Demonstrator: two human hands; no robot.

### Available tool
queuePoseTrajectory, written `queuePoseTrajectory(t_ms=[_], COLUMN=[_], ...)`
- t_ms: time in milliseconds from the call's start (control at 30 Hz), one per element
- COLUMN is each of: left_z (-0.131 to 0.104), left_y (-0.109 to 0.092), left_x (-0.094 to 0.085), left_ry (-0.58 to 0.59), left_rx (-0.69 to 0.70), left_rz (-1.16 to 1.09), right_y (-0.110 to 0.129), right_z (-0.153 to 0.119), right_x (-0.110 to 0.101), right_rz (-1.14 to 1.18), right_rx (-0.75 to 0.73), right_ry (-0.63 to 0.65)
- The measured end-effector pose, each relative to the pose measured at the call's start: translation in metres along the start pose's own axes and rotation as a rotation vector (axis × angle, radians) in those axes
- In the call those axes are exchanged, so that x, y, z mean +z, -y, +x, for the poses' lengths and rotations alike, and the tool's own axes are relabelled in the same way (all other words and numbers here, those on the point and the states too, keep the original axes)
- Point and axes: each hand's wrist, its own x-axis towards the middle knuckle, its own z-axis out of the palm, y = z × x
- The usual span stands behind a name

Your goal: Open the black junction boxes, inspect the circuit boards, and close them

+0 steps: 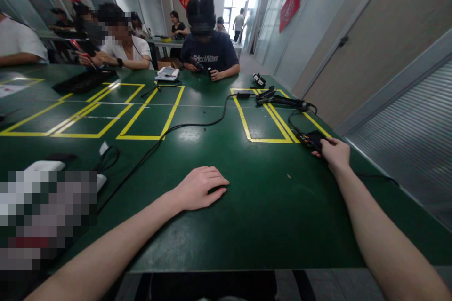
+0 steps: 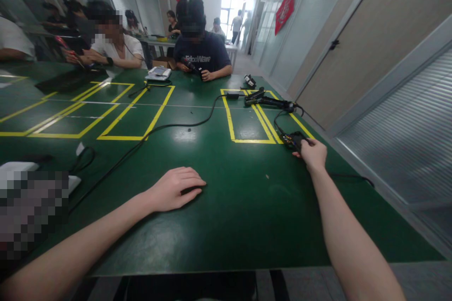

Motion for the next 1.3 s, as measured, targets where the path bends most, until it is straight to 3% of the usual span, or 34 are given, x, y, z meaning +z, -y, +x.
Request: queuePoseTrajectory(t_ms=[233,433,533,633,767,933,1067,1300], left_z=[0.001,0.001,0.001,0.001,0.001,0.0,0.001,0.001], left_y=[0.0,0.0,0.0,0.0,0.0,-0.001,-0.001,-0.001], left_x=[0.0,0.0,0.0,0.0,0.0,-0.001,-0.002,-0.002], left_ry=[0.0,-0.005,-0.003,-0.004,0.001,0.015,0.002,0.005], left_rx=[-0.008,0.002,-0.002,-0.001,-0.004,-0.011,-0.012,-0.01], left_rz=[-0.011,-0.011,-0.01,-0.014,-0.014,-0.01,-0.018,-0.024], right_y=[0.006,0.022,0.03,0.036,0.041,0.044,0.041,0.036], right_z=[-0.007,-0.017,-0.021,-0.025,-0.03,-0.03,-0.03,-0.025], right_x=[-0.002,-0.007,-0.008,-0.008,-0.008,-0.009,-0.008,-0.008], right_rz=[-0.002,-0.286,-0.325,-0.297,-0.328,-0.306,-0.319,-0.323], right_rx=[-0.022,-0.403,-0.48,-0.473,-0.358,-0.426,-0.418,-0.418], right_ry=[0.041,0.003,-0.011,-0.011,0.031,-0.085,-0.018,-0.017])
